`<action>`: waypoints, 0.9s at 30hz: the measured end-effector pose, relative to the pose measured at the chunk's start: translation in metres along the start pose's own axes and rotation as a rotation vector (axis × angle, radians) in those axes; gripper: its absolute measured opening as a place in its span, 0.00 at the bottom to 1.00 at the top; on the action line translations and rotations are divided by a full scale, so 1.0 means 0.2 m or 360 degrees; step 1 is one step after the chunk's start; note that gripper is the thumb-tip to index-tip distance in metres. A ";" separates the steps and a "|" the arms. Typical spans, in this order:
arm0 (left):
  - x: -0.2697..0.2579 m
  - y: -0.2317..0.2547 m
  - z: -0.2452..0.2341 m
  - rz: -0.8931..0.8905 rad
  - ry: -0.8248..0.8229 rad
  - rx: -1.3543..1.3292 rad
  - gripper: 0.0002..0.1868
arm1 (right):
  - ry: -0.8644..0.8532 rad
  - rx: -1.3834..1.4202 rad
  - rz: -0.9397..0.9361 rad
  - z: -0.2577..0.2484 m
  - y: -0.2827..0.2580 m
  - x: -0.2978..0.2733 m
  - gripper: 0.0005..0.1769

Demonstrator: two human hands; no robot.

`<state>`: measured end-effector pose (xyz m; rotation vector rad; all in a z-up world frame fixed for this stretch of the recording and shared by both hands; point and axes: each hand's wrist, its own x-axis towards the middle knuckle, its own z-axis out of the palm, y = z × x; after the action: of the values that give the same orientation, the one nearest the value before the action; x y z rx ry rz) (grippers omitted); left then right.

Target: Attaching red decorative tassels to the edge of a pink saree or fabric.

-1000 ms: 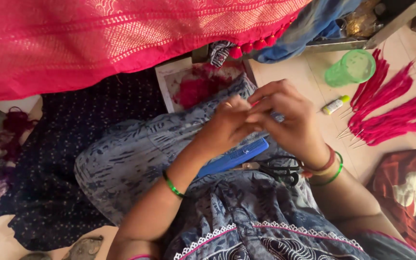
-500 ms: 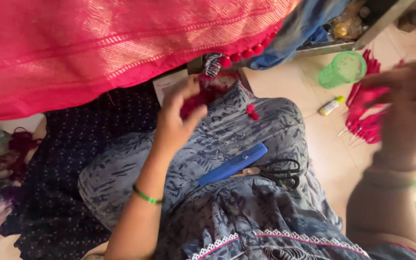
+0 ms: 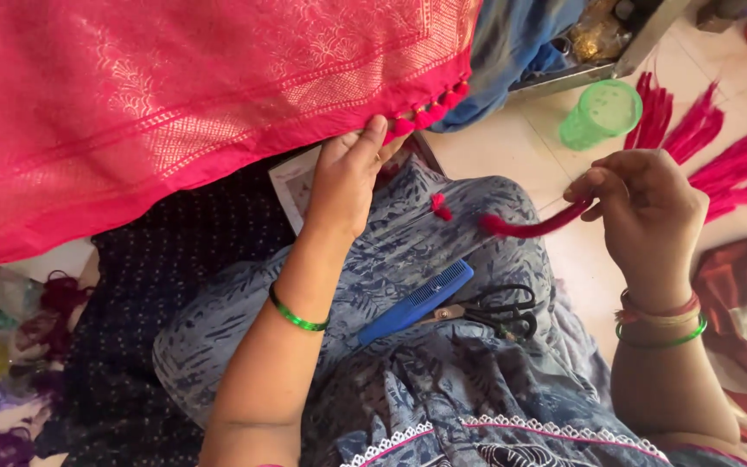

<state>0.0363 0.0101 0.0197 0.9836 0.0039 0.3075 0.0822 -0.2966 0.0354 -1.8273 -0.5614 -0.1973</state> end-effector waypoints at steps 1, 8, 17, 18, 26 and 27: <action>0.00 -0.01 -0.02 0.0001 0.0004 0.0007 0.17 | -0.0002 0.0007 0.0000 0.01 0.01 0.00 0.03; -0.07 0.13 -0.08 -0.0011 0.0181 0.0008 0.15 | -0.0278 -0.0257 -0.0337 0.26 -0.01 0.02 0.06; -0.25 0.14 -0.10 0.0116 0.0528 0.0376 0.06 | -0.0811 0.0525 0.0340 0.80 0.01 0.19 0.07; -0.26 0.12 -0.12 0.0143 0.0569 0.0472 0.06 | -0.0843 0.0746 0.0473 0.85 0.01 0.21 0.06; -0.33 0.20 -0.07 0.0242 0.0341 0.0529 0.05 | -0.0866 0.1109 0.0263 0.86 0.00 0.17 0.05; -0.33 0.20 -0.06 0.0219 0.0298 0.0506 0.05 | -0.0835 0.1118 0.0183 0.85 0.00 0.16 0.04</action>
<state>-0.0392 0.0236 0.0377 1.2696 0.1603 0.5365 0.0867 -0.1289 -0.0076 -1.2004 -0.7649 0.5183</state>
